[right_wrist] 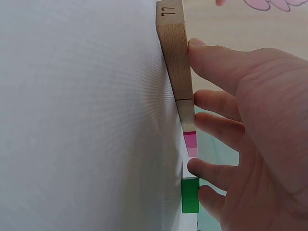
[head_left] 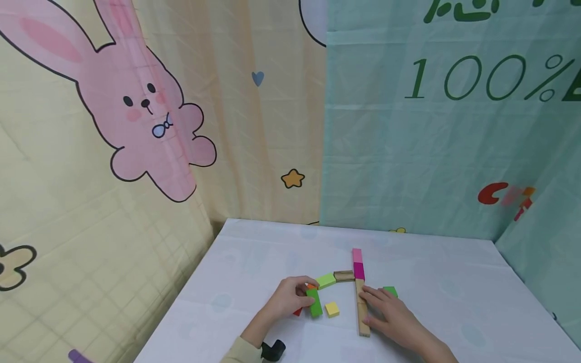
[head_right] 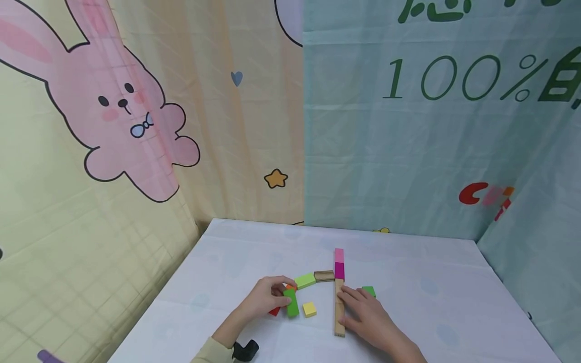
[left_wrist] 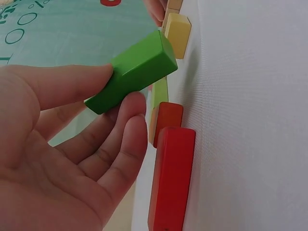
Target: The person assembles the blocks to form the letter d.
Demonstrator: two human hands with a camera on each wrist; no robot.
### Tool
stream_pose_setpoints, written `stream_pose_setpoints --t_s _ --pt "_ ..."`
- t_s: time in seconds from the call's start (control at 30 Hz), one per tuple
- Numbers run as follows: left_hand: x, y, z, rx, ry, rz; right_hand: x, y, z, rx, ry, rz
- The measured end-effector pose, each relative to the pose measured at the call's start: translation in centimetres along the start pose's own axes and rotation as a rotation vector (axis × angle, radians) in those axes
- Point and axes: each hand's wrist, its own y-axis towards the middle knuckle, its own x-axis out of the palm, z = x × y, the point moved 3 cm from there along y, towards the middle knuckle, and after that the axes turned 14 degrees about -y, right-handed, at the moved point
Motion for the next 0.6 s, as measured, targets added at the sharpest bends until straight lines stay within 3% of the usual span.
stream_pose_setpoints --t_s 0.37,0.6 --pt "0.18 -0.76 0.06 -0.084 -0.041 -0.028 0.3 -0.3 -0.02 0.01 0.02 -0.015" --pt "0.21 -1.03 -0.08 -0.109 -0.046 -0.027 0.19 -0.21 0.07 -0.007 0.008 0.02"
